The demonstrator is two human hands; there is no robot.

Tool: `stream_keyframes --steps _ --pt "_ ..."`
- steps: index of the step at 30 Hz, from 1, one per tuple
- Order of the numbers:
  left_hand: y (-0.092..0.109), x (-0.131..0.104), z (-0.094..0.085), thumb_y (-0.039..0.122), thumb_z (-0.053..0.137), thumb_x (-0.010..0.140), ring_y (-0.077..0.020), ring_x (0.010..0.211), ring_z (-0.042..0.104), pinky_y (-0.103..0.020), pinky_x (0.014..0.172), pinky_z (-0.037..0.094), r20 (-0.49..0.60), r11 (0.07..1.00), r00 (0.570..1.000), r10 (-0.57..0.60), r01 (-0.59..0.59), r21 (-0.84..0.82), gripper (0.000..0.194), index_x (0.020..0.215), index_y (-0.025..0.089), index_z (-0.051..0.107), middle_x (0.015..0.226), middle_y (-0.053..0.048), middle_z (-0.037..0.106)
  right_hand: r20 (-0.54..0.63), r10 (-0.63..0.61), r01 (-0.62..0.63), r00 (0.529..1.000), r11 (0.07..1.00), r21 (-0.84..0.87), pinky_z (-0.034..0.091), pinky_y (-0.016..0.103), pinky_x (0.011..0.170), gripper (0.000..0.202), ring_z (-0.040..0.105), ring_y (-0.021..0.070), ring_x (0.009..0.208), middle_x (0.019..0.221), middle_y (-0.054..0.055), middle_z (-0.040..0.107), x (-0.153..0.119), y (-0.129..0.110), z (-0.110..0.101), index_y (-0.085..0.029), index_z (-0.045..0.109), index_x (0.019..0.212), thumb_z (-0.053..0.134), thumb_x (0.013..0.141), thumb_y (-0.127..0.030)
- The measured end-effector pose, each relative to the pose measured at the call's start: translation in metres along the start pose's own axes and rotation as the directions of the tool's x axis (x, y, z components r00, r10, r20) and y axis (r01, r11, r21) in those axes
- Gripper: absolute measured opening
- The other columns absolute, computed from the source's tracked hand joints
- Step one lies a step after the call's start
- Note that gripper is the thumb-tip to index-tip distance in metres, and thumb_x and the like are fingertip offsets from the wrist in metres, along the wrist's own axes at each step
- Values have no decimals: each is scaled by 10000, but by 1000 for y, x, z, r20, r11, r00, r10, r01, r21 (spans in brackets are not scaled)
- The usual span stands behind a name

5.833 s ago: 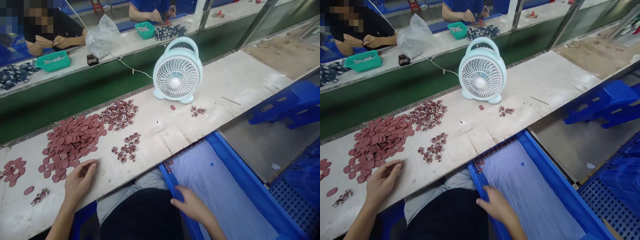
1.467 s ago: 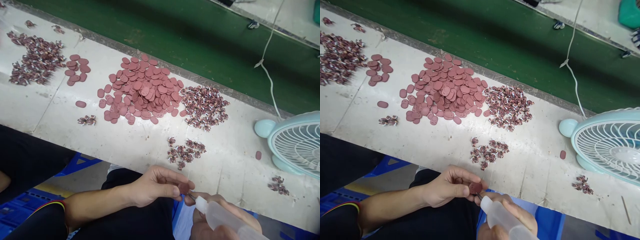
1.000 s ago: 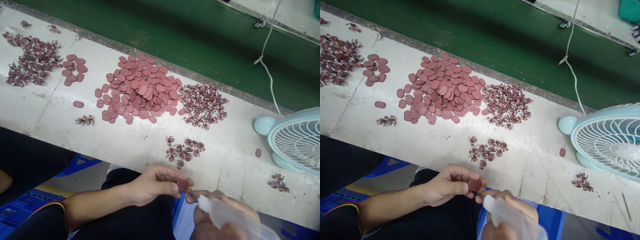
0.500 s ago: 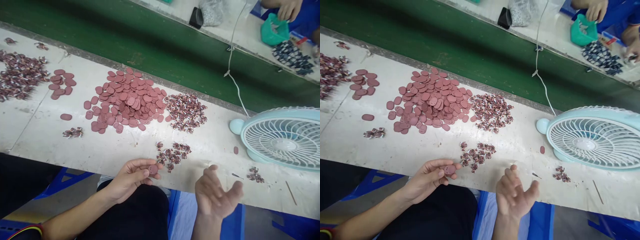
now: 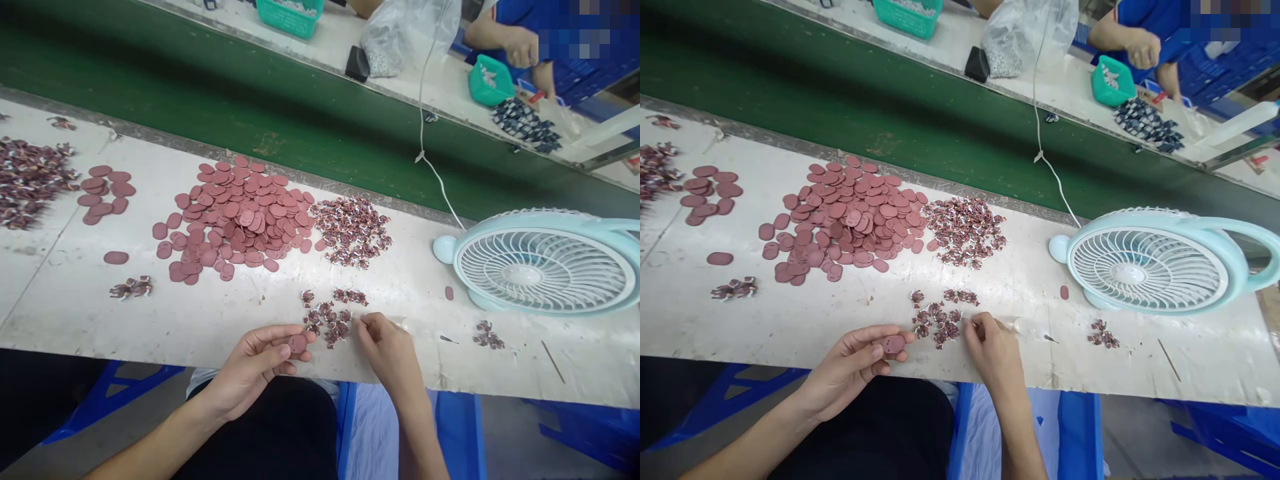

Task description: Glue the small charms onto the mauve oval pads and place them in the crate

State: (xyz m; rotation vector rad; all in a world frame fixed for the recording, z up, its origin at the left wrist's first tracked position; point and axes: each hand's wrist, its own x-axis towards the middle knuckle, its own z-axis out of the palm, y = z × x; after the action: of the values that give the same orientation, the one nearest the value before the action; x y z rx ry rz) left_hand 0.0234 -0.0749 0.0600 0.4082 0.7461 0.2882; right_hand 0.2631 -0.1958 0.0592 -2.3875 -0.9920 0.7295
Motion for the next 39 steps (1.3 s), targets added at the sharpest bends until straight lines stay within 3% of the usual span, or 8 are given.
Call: stream_keyframes --steps 4,6,8,12,15,20,30,39 --pt "-2 2 0 242 848 842 -207 961 795 -199 733 611 24 1000 1000 5 -5 20 261 1102 228 828 1235 -123 795 -29 109 -106 994 991 83 499 309 632 235 701 201 695 813 33 759 -29 0 -13 -231 657 955 661 924 -464" --pt "-5 3 3 257 857 833 -207 961 793 -204 740 608 57 999 998 12 -14 30 260 1090 227 833 1236 -124 794 -39 191 -167 981 928 334 583 320 673 356 755 222 798 950 73 797 -46 -10 -13 -230 641 1120 722 891 -490" --pt "-8 4 8 276 864 827 -211 975 787 -211 748 608 104 998 995 13 -19 53 260 1079 218 836 1232 -127 795 12 237 -199 972 788 583 633 323 729 424 775 231 855 987 89 807 -62 -26 -9 -232 679 1174 802 841 -463" --pt "-17 7 13 277 863 831 -197 1003 770 -217 762 605 179 995 984 26 -42 89 284 1109 229 828 1215 -114 803 145 24 -124 989 667 735 656 305 810 151 781 231 918 1013 77 811 -77 -51 4 -272 821 1001 802 866 -338" --pt "-20 8 12 238 866 826 -173 954 771 -211 745 599 199 995 978 57 -72 68 296 1119 241 821 1134 -82 827 134 -97 -39 986 651 758 661 285 781 206 776 211 898 1073 59 805 -72 -57 12 -331 818 1099 762 904 -296" --pt "-21 8 11 191 882 800 -119 779 754 -210 731 592 195 997 979 63 -71 34 245 1036 203 821 946 -38 839 143 -54 -66 988 689 722 644 237 730 208 767 184 839 1006 48 804 -67 -57 15 -335 820 1105 771 903 -317" --pt "-26 10 12 197 921 730 -155 783 757 -254 765 570 114 994 993 30 -42 100 136 745 157 792 881 -65 841 166 -160 11 973 750 662 595 203 679 288 716 140 771 882 5 766 -65 -45 13 -376 790 1184 762 912 -287" --pt "-28 7 22 301 889 779 -209 731 746 -329 760 577 89 983 992 85 -98 155 186 691 163 801 726 -58 802 271 35 -228 962 650 725 585 223 620 191 669 134 635 735 35 758 -60 -54 10 -271 840 966 831 836 -411"
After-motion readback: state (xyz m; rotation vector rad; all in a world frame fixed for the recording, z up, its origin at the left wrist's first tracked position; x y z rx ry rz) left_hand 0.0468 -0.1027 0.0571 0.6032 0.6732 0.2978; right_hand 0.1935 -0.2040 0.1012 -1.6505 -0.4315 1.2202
